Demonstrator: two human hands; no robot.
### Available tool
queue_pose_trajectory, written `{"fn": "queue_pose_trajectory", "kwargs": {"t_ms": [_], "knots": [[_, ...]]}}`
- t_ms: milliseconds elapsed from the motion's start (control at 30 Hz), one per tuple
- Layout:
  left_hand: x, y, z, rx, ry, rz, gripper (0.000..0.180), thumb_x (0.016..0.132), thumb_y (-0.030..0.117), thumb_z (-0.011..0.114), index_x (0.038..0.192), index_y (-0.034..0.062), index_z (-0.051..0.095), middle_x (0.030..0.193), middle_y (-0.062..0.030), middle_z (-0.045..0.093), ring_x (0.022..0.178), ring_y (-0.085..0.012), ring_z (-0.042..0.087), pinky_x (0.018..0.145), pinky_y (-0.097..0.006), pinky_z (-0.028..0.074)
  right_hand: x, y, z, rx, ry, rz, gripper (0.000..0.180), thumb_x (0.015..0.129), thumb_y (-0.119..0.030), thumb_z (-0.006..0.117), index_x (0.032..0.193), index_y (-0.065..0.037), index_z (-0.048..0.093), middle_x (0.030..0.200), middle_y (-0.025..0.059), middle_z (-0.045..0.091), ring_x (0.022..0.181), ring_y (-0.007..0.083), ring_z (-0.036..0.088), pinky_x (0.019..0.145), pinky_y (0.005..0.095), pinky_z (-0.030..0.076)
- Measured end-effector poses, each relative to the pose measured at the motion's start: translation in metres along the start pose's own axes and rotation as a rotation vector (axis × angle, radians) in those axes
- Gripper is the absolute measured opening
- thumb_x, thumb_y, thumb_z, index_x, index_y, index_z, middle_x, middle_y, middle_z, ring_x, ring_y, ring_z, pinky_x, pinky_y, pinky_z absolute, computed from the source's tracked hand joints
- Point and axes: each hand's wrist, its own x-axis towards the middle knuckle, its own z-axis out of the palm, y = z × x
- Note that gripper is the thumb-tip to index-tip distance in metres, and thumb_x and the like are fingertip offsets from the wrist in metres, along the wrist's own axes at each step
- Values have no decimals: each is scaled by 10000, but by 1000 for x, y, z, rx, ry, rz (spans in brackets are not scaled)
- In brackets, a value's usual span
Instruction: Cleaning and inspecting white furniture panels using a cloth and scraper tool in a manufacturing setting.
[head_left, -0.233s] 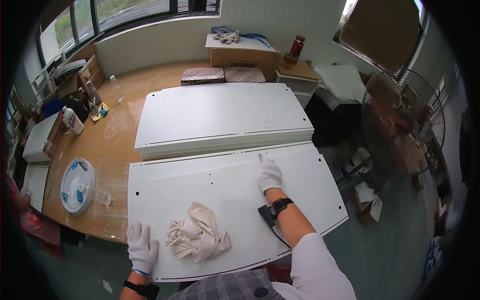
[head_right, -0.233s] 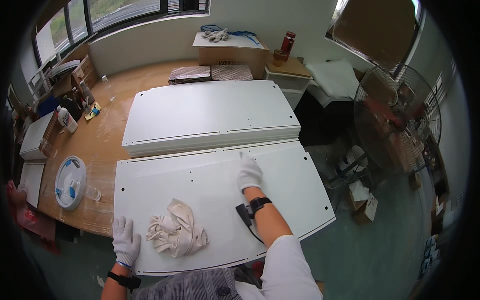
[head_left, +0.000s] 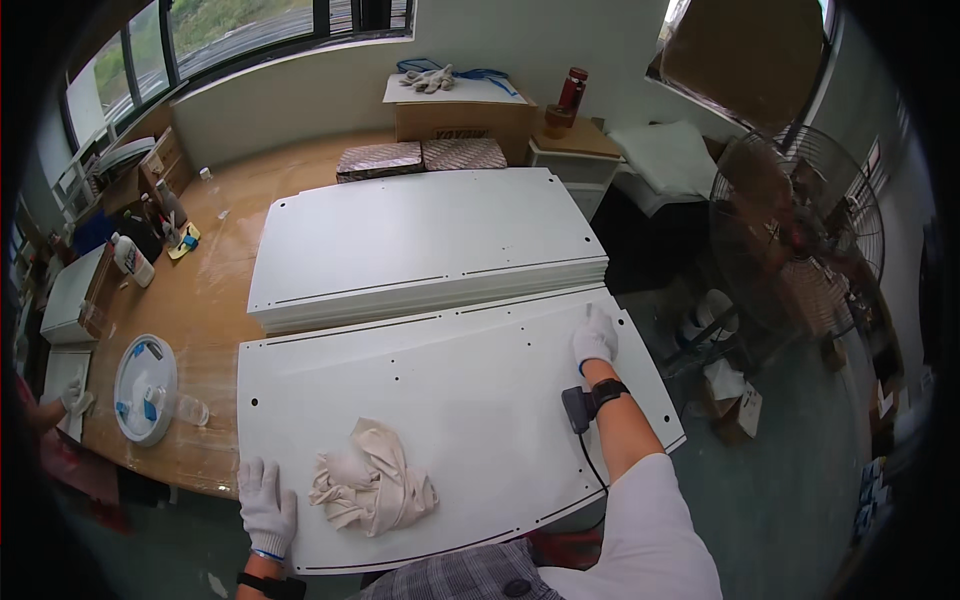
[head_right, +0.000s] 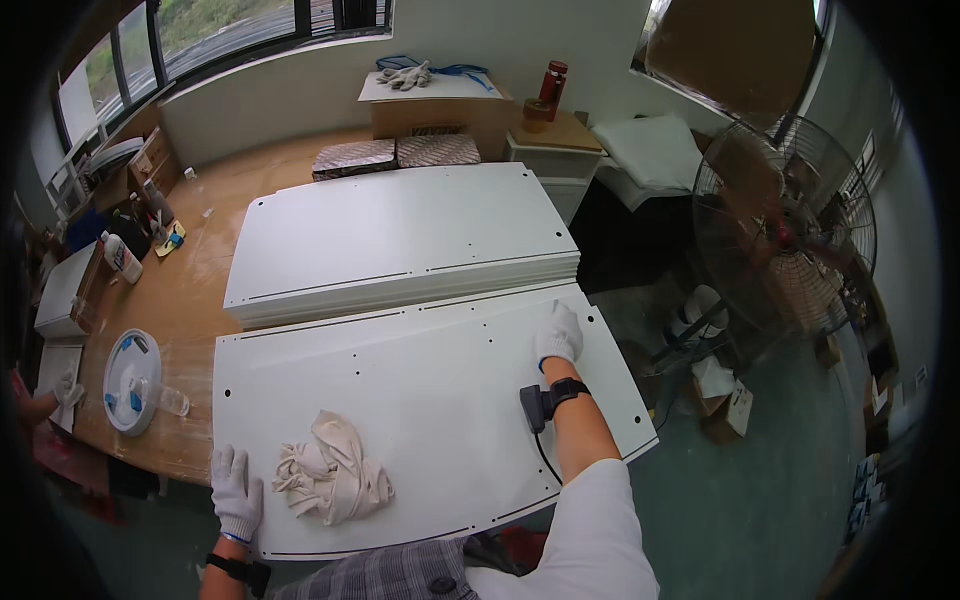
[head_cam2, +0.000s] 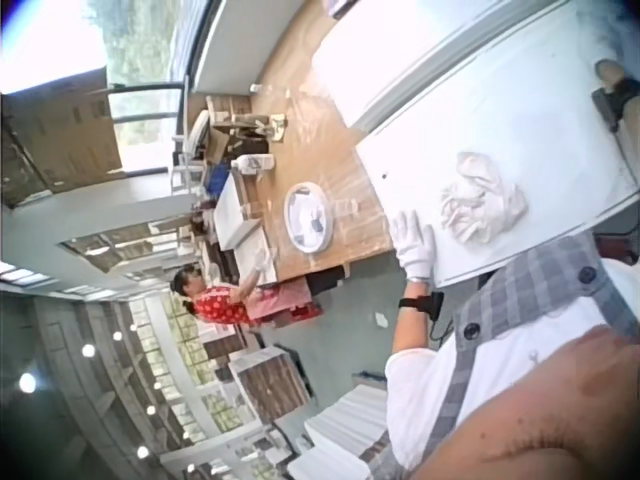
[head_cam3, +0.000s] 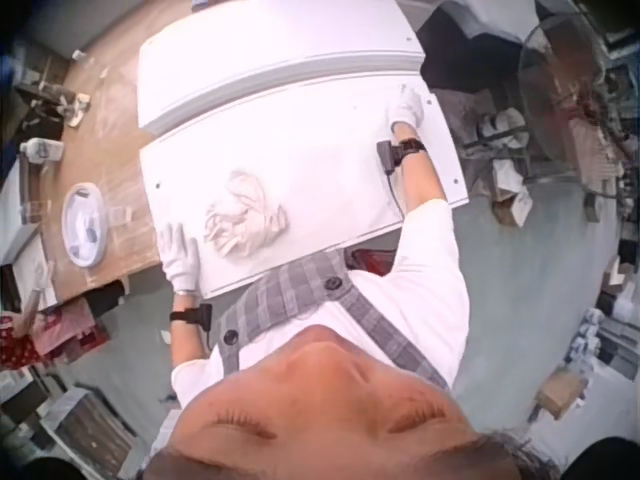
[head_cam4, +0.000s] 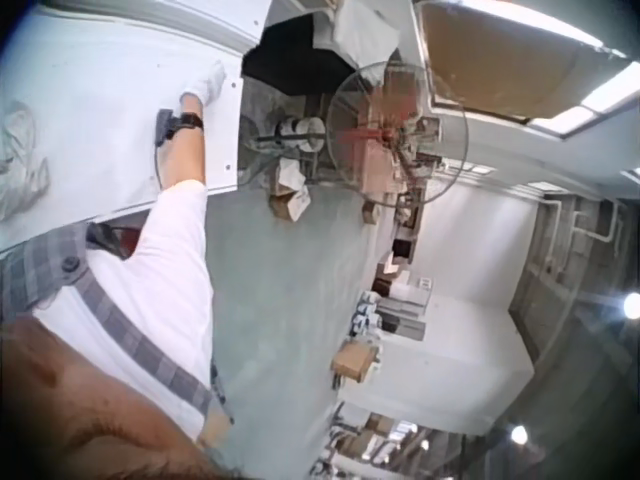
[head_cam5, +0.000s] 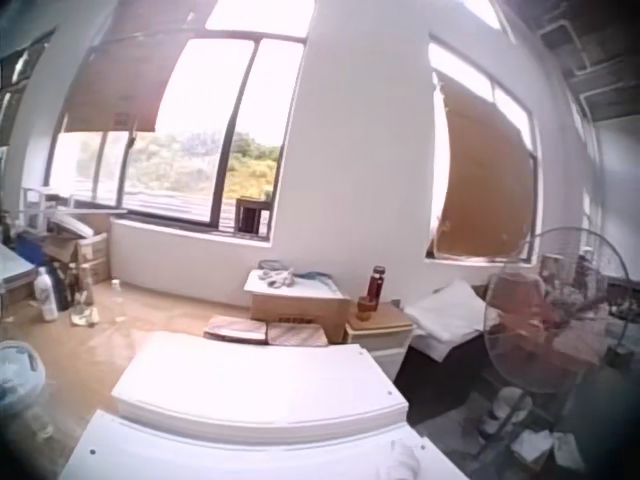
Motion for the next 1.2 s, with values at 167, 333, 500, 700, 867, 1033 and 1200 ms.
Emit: {"fn": "queue_pose_trajectory", "kwargs": {"t_ms": [167, 333, 500, 700, 867, 1033, 1200], "knots": [[0, -3, 0, 15, -1, -12, 539, 766, 160, 611, 1278, 28, 509, 1418, -220, 385, 1343, -419, 298, 1115, -486, 232, -121, -109, 30, 66, -293, -608, 335, 918, -212, 431, 1229, -137, 527, 1075, 181, 598, 949, 376, 601, 787, 472, 489], [-6, -9, 3, 31, 3, -20, 545, 769, 115, 582, 1295, 0, 490, 1426, -226, 375, 1356, -410, 288, 1119, -472, 235, -32, -52, 19, -15, -155, -269, 317, 907, -229, 429, 1193, -137, 533, 1065, 177, 615, 926, 378, 618, 765, 474, 499], [-2, 2, 1, 41, -7, 7, 497, 836, 131, 521, 1310, -12, 475, 1430, -224, 373, 1351, -409, 299, 1117, -453, 237, 50, 38, -24, -52, 2, 14, 283, 929, -283, 431, 1126, -138, 572, 1036, 177, 613, 937, 378, 613, 761, 481, 500], [0, 5, -4, 33, -20, -11, 487, 839, 127, 505, 1303, -17, 479, 1423, -226, 383, 1349, -414, 302, 1116, -454, 238, 4, 4, -6, -32, -201, -469, 282, 893, -227, 494, 1147, -122, 553, 1147, 122, 595, 979, 336, 625, 774, 450, 523], [-2, 2, 1, 34, 5, 13, 487, 836, 128, 504, 1300, -18, 483, 1417, -231, 387, 1341, -419, 312, 1113, -459, 243, 72, 50, -26, -86, -43, 124, 262, 907, -279, 471, 1094, -156, 607, 1081, 161, 607, 933, 374, 607, 786, 476, 493], [-1, 5, 1, 47, -1, 20, 487, 845, 136, 499, 1306, -20, 478, 1416, -232, 389, 1341, -417, 313, 1112, -457, 242, 36, 27, -17, -36, -115, -168, 266, 899, -281, 500, 1108, -141, 587, 1111, 148, 598, 950, 358, 616, 784, 463, 509], [-4, -6, 5, 70, 13, 11, 482, 851, 132, 492, 1306, -28, 475, 1411, -238, 392, 1340, -413, 316, 1112, -453, 242, 63, 43, -31, -25, -2, 73, 231, 913, -270, 477, 1049, -103, 561, 1086, 160, 603, 933, 380, 611, 785, 473, 502]]}}
